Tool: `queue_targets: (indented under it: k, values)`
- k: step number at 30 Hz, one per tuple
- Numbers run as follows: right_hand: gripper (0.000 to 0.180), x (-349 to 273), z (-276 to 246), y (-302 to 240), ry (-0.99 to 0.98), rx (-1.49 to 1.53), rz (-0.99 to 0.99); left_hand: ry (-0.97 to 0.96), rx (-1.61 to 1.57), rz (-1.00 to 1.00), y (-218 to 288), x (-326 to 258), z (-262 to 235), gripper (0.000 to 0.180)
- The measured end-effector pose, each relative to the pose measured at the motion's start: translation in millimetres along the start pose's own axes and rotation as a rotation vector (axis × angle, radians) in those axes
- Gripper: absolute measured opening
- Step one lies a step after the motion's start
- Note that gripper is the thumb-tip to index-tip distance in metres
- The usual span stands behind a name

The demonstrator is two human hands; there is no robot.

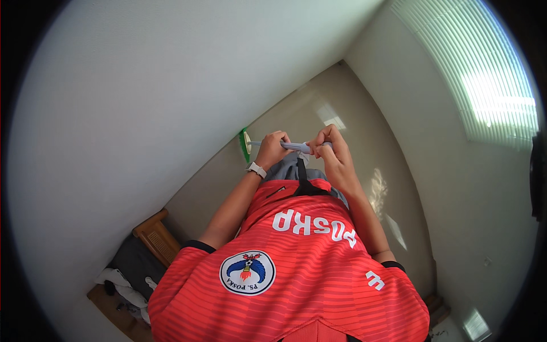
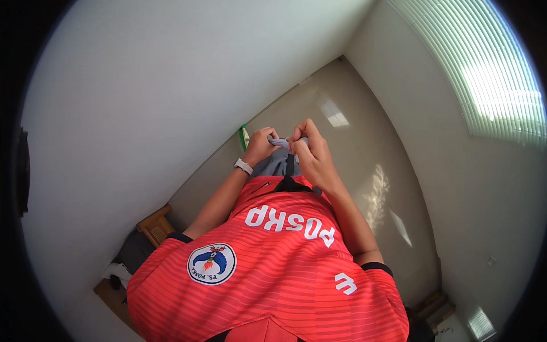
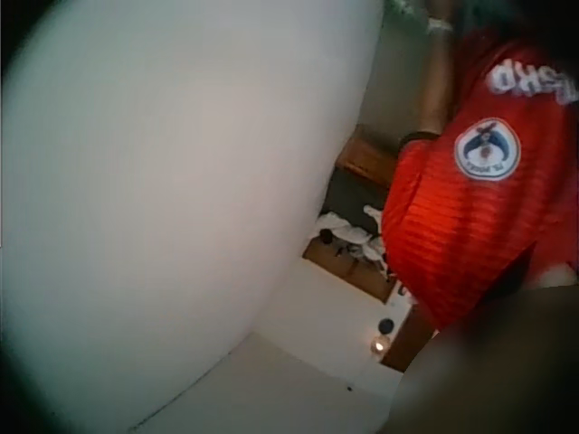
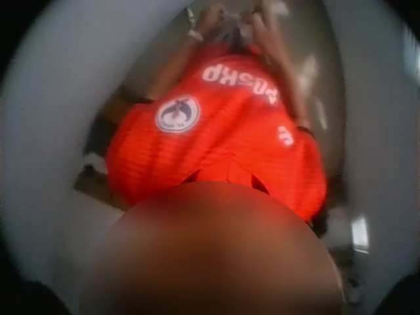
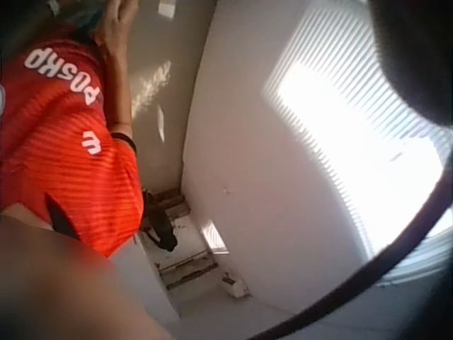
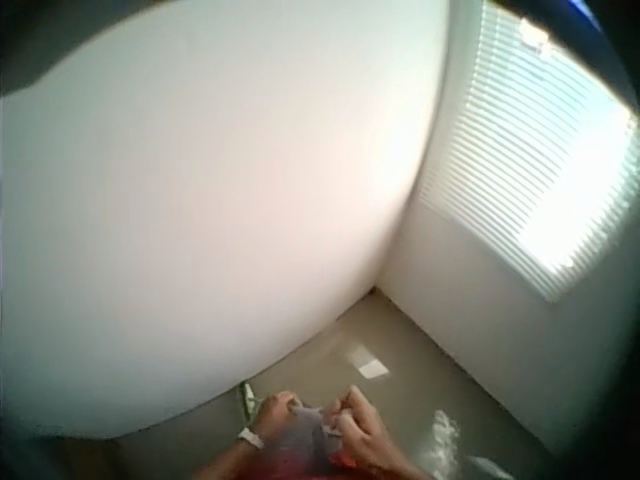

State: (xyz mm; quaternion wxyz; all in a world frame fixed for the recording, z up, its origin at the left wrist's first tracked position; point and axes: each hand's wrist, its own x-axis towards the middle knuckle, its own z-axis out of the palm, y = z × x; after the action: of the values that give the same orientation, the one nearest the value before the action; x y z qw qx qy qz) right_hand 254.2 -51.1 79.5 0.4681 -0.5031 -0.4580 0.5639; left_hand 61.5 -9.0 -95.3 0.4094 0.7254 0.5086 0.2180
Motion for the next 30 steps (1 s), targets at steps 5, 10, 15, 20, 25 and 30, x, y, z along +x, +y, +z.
queue_targets:
  k: [5, 10, 15, 20, 25, 30]
  values:
    - [0.009, -15.5, 50.6, -10.5, -0.099, -0.375, -0.036, 0.009, -0.106, 0.011, -33.0, 19.3, 9.4, 0.03]
    - [0.015, -26.9, 120.4, -2.4, 0.038, -0.598, -0.364, -0.066, -0.257, -0.109, -4.7, 31.4, 4.7, 0.036]
    - [0.021, -47.0, 167.3, -29.0, 0.162, -0.499, -0.259, -0.078, -0.257, 0.051, 14.2, 6.0, -31.2, 0.038]
    - [0.033, -65.2, 184.7, -51.9, 0.38, -0.454, -0.339, -0.116, -0.344, 0.216, 1.0, -53.9, -71.4, 0.027]
    - [0.036, -80.2, 198.0, -32.6, 0.426, -0.211, -0.231, -0.219, -0.342, 0.159, -39.0, -129.3, -105.0, 0.022]
    - [0.038, -89.5, 226.0, -2.0, 0.371, -0.042, -0.142, -0.386, -0.334, -0.084, -78.1, -182.4, -141.4, 0.025]
